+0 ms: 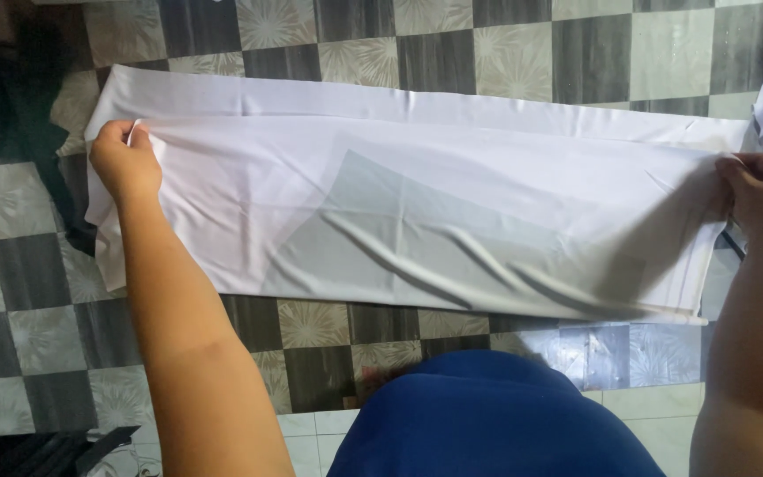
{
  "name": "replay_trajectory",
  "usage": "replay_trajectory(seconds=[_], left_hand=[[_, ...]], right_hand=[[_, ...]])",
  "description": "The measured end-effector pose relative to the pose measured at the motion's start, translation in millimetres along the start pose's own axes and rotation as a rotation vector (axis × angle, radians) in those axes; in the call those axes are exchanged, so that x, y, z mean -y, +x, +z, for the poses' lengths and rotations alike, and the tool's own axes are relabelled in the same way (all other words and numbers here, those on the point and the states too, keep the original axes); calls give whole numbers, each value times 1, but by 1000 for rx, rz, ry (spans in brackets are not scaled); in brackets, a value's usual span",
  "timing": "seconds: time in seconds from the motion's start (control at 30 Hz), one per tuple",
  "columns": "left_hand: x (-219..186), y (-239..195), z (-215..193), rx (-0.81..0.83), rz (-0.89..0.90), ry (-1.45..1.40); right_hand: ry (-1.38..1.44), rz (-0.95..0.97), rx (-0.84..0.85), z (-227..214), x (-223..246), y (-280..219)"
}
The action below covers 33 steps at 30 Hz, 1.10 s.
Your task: Cutting white fabric into specific shapes using tailor scissors on a checkered table
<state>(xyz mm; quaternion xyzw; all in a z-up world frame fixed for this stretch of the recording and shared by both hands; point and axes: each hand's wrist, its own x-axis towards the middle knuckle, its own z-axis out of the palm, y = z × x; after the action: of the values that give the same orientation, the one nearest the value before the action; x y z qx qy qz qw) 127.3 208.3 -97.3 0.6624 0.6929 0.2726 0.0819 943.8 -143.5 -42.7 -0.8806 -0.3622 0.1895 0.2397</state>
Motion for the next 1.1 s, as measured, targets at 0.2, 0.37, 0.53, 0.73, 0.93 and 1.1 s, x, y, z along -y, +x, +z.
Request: replay_trajectory(seconds=[0.2,0.37,0.53,0.73,0.93,1.1], left_hand=[[-9,5,-7,-79,5,-7],[-21,12,-9,-140,36,-9],[-17,17,-2,-152,48,20],[-5,19,5,-172,46,72],[42,22,19,-163,199,82],[79,27,34,-158,279,-32]], right_hand=[[146,-47,22,7,-31,20],[293,-67,3,17,-64,57],[185,-149,-25,21,-66,72],[317,-103,66,29,-55,85],[92,-122,19,20,-7,69],[-34,-196,-69,20,-11,72]])
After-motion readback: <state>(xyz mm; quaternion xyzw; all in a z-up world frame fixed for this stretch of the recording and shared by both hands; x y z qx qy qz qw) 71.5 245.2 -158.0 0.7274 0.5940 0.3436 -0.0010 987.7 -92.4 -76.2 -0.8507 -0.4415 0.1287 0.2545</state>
